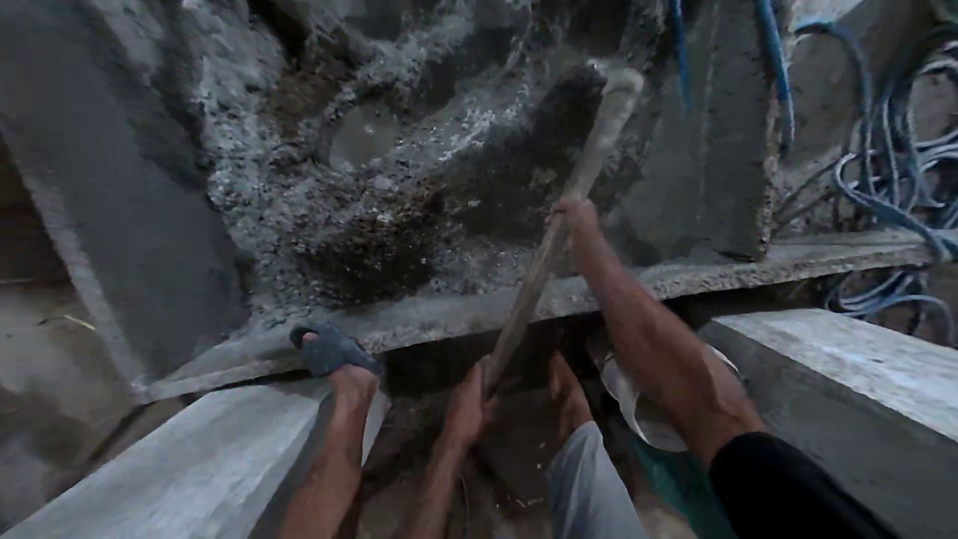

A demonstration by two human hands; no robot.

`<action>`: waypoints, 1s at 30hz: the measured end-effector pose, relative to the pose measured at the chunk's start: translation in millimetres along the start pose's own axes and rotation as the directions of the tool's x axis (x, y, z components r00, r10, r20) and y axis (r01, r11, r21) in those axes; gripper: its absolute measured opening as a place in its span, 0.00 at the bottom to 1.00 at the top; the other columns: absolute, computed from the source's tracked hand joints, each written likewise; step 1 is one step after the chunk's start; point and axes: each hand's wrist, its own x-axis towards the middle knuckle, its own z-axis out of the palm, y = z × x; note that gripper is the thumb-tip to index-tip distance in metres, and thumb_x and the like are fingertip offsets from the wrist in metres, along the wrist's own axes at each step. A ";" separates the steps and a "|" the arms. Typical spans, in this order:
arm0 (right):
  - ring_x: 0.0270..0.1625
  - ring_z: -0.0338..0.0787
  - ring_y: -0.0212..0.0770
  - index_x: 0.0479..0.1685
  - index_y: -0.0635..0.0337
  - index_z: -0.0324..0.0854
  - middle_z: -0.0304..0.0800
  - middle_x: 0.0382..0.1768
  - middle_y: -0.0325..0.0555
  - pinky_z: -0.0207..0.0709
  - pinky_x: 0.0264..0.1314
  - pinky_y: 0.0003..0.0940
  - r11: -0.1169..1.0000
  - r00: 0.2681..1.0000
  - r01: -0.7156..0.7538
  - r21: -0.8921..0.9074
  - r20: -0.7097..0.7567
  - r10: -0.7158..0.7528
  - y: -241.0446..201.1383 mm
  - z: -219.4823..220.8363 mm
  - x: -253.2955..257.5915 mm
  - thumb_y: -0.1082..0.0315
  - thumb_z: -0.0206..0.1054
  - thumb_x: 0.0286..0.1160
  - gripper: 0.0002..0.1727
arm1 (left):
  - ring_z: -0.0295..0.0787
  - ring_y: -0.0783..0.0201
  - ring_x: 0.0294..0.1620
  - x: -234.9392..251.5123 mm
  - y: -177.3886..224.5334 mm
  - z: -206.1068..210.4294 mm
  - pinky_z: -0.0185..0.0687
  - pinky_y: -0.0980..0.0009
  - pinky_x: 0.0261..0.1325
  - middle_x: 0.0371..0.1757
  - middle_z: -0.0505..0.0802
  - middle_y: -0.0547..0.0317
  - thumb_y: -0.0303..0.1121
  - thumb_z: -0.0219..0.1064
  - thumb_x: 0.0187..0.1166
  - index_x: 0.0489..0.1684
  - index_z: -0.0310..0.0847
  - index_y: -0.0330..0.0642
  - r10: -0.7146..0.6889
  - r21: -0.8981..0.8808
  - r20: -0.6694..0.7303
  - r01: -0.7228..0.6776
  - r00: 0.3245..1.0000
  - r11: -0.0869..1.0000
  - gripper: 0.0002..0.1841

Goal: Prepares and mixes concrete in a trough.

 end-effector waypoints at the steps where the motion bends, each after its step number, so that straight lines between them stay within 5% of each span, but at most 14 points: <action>1: 0.30 0.87 0.43 0.73 0.66 0.68 0.85 0.42 0.53 0.88 0.34 0.42 0.999 0.999 0.042 -0.030 -0.020 -0.042 -6.6 -10.9 -1.2 0.74 0.67 0.71 0.28 | 0.85 0.42 0.71 12.8 3.7 10.0 0.78 0.45 0.75 0.72 0.85 0.37 0.32 0.72 0.79 0.92 0.56 0.47 0.012 -0.021 0.045 -0.011 0.999 1.000 0.40; 4: 0.26 0.86 0.37 0.65 0.64 0.70 0.84 0.35 0.46 0.87 0.30 0.37 0.977 0.972 0.210 -0.036 -0.099 -0.212 -44.3 -27.2 -15.3 0.73 0.68 0.69 0.24 | 0.86 0.44 0.70 33.3 20.4 -1.4 0.80 0.45 0.74 0.70 0.87 0.40 0.32 0.73 0.77 0.90 0.61 0.47 0.084 0.003 0.073 -0.084 0.994 0.996 0.38; 8: 0.22 0.84 0.36 0.57 0.61 0.71 0.81 0.29 0.42 0.86 0.26 0.37 0.983 0.944 0.184 0.012 -0.280 -0.173 -40.2 -40.8 -46.3 0.75 0.66 0.61 0.21 | 0.88 0.43 0.65 1.6 16.2 -55.0 0.81 0.41 0.69 0.63 0.90 0.41 0.34 0.72 0.76 0.85 0.68 0.49 0.119 0.112 0.157 -0.137 0.981 0.984 0.33; 10: 0.23 0.83 0.39 0.52 0.60 0.74 0.81 0.29 0.45 0.84 0.27 0.40 0.997 0.944 0.037 0.069 -0.330 -0.013 -8.7 -27.5 -44.5 0.71 0.66 0.66 0.15 | 0.89 0.41 0.62 -17.8 11.9 -98.4 0.81 0.40 0.67 0.59 0.91 0.39 0.35 0.70 0.79 0.84 0.68 0.49 0.071 0.213 0.190 -0.112 0.979 0.971 0.31; 13: 0.29 0.82 0.42 0.62 0.66 0.73 0.81 0.36 0.51 0.83 0.32 0.42 0.964 0.936 -0.231 0.129 -0.241 0.257 79.2 24.1 -43.5 0.69 0.63 0.77 0.17 | 0.88 0.39 0.62 -47.1 -17.2 -149.6 0.81 0.39 0.64 0.61 0.90 0.37 0.39 0.70 0.79 0.83 0.69 0.48 -0.026 0.316 0.186 -0.034 0.982 0.948 0.31; 16: 0.29 0.81 0.42 0.65 0.68 0.72 0.80 0.38 0.53 0.82 0.33 0.39 0.881 0.876 -0.456 0.126 -0.107 0.469 170.2 110.8 -63.4 0.68 0.60 0.85 0.16 | 0.73 0.41 0.83 -86.1 -57.0 -169.5 0.73 0.43 0.79 0.86 0.72 0.39 0.38 0.74 0.76 0.90 0.61 0.43 -0.161 0.299 0.098 0.125 0.982 0.946 0.40; 20: 0.54 0.85 0.53 0.75 0.70 0.70 0.82 0.62 0.65 0.82 0.58 0.48 0.822 0.822 -0.567 -0.053 0.026 0.569 183.7 169.2 -50.0 0.69 0.66 0.82 0.25 | 0.91 0.44 0.61 -101.4 -38.5 -174.0 0.85 0.43 0.65 0.71 0.85 0.38 0.42 0.73 0.78 0.95 0.48 0.45 -0.350 0.242 0.032 0.332 0.936 0.912 0.45; 23: 0.41 0.84 0.46 0.70 0.68 0.72 0.82 0.50 0.58 0.83 0.44 0.43 0.819 0.818 -0.573 -0.020 0.052 0.574 161.1 161.8 -50.0 0.72 0.67 0.77 0.23 | 0.91 0.41 0.60 -116.9 20.9 -183.2 0.85 0.43 0.63 0.71 0.85 0.36 0.45 0.68 0.83 0.89 0.58 0.38 -0.323 0.341 -0.013 0.308 0.946 0.888 0.38; 27: 0.18 0.78 0.37 0.52 0.64 0.71 0.76 0.26 0.47 0.80 0.22 0.32 0.742 0.783 -0.620 0.256 0.142 0.605 125.0 147.5 -74.8 0.73 0.59 0.78 0.09 | 0.91 0.37 0.60 -154.6 67.7 -185.6 0.85 0.41 0.57 0.64 0.89 0.34 0.45 0.69 0.82 0.80 0.69 0.31 -0.187 0.521 -0.097 0.210 0.978 0.827 0.33; 30: 0.15 0.79 0.36 0.44 0.60 0.71 0.76 0.19 0.43 0.80 0.19 0.30 0.732 0.826 -0.562 0.387 0.217 0.519 87.5 131.5 -88.7 0.72 0.56 0.80 0.02 | 0.92 0.32 0.55 -190.3 78.8 -165.4 0.86 0.38 0.48 0.62 0.89 0.31 0.48 0.67 0.83 0.83 0.68 0.33 -0.087 0.611 -0.171 0.175 0.981 0.772 0.35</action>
